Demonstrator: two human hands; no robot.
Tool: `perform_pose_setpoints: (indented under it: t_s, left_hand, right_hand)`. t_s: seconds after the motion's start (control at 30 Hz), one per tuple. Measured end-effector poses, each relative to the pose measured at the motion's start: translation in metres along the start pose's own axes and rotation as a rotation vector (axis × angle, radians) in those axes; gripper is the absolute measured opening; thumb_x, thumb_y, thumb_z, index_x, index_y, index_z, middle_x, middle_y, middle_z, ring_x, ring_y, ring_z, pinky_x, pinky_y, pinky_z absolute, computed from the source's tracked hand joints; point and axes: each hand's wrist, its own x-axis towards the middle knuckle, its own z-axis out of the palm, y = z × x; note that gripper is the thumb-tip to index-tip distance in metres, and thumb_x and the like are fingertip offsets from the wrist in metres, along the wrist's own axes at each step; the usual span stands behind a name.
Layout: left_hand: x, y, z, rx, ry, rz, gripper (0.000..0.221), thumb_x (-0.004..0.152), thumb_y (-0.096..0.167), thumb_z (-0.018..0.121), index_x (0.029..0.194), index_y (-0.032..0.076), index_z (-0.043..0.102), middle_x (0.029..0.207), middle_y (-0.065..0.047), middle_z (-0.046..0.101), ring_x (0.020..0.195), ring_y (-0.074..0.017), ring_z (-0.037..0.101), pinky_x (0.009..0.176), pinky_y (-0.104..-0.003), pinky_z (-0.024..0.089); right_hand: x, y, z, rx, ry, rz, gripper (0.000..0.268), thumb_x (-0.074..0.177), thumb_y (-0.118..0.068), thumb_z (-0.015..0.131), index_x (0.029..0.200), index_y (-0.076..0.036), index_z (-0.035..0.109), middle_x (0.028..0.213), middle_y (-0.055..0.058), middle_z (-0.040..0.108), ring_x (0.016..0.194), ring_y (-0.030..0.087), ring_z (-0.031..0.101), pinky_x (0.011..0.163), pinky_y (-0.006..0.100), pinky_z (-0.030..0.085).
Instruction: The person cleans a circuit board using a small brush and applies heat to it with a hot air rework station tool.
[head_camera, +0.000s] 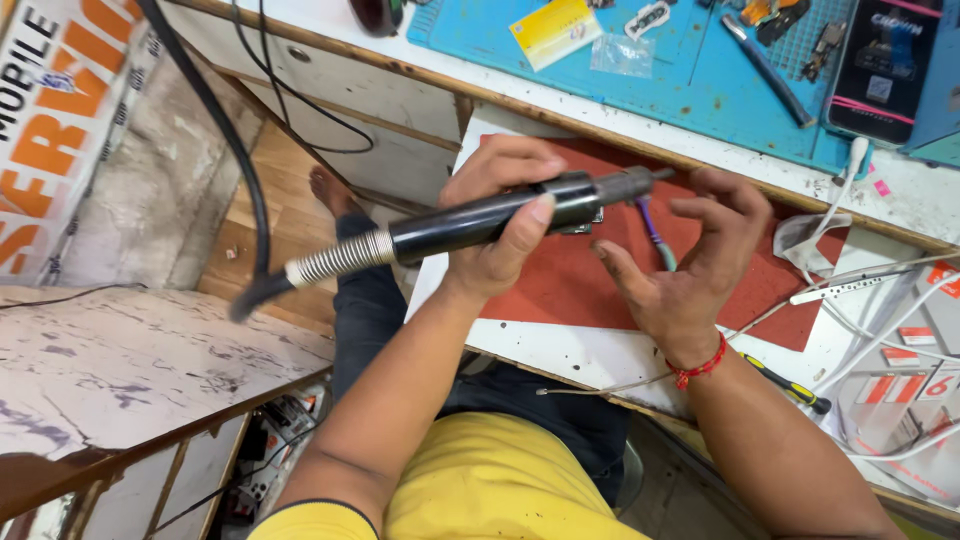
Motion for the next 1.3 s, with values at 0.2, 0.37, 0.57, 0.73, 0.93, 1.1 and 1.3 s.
perform_pose_setpoints:
  t_s: [0.2,0.37,0.57,0.73,0.93,1.1,1.3]
  left_hand:
    - [-0.042,0.003,0.037,0.104,-0.017,-0.09,0.028,0.098,0.028,0.072,0.116,0.007,0.066,0.112,-0.008,0.058,0.095,-0.0179,0.062,0.083,-0.032,0.053]
    - [-0.062,0.008,0.029,-0.276,0.047,-0.231,0.046,0.092,0.025,0.077,0.124,0.003,0.053,0.106,-0.007,0.053,0.087,-0.0153,0.053,0.078,-0.03,0.048]
    - [-0.089,0.003,-0.034,-0.429,0.137,-0.475,0.031,0.101,0.009,0.068,0.126,-0.006,0.062,0.122,-0.021,0.065,0.087,-0.0247,0.07,0.079,-0.039,0.062]
    - [-0.017,-0.004,-0.113,-0.806,0.49,-0.22,0.05,0.105,0.018,0.063,0.153,0.02,0.048,0.121,-0.01,0.06,0.1,-0.0225,0.065,0.088,-0.034,0.055]
    - [0.139,-0.06,-0.177,-0.577,0.529,0.017,0.056,0.102,0.034,0.064,0.145,0.002,0.05,0.125,-0.016,0.063,0.109,-0.0246,0.069,0.098,-0.037,0.06]
    - [0.158,-0.109,-0.196,-0.571,0.594,-0.141,0.058,0.097,0.044,0.062,0.139,0.005,0.054,0.119,-0.015,0.065,0.102,-0.023,0.07,0.09,-0.036,0.061]
    - [0.138,-0.141,-0.197,-0.476,0.748,-0.322,0.064,0.088,0.057,0.072,0.139,0.019,0.06,0.109,0.002,0.059,0.078,-0.0076,0.046,0.068,-0.024,0.042]
  right_hand:
    - [0.006,0.003,-0.007,-0.141,-0.269,-0.303,0.057,0.076,-0.009,0.081,0.129,-0.004,0.06,0.126,0.016,0.061,0.121,0.034,0.061,0.116,0.057,0.038]
    - [0.004,0.017,-0.003,-0.201,-0.311,-0.259,0.054,0.075,-0.006,0.077,0.126,-0.014,0.06,0.114,0.009,0.071,0.113,0.028,0.067,0.12,0.056,0.035]
    - [0.0,0.025,0.005,-0.277,-0.157,-0.178,0.078,0.072,-0.007,0.083,0.144,-0.008,0.052,0.145,0.025,0.044,0.138,0.044,0.042,0.12,0.055,0.034]
    - [-0.007,0.031,0.008,-0.229,-0.128,-0.066,0.082,0.088,-0.016,0.09,0.153,-0.008,0.042,0.147,0.021,0.035,0.137,0.039,0.038,0.115,0.051,0.039]
    - [-0.006,0.023,0.018,-0.209,-0.187,-0.104,0.083,0.081,-0.015,0.089,0.149,-0.008,0.043,0.145,0.019,0.039,0.134,0.041,0.041,0.112,0.052,0.039]
    - [-0.007,0.022,0.016,-0.169,-0.196,-0.077,0.083,0.082,-0.015,0.088,0.15,-0.008,0.042,0.144,0.02,0.04,0.131,0.039,0.043,0.11,0.049,0.04]
    - [-0.007,0.018,0.017,-0.142,-0.245,-0.11,0.085,0.078,-0.015,0.088,0.148,-0.006,0.04,0.14,0.02,0.044,0.128,0.04,0.044,0.113,0.053,0.039]
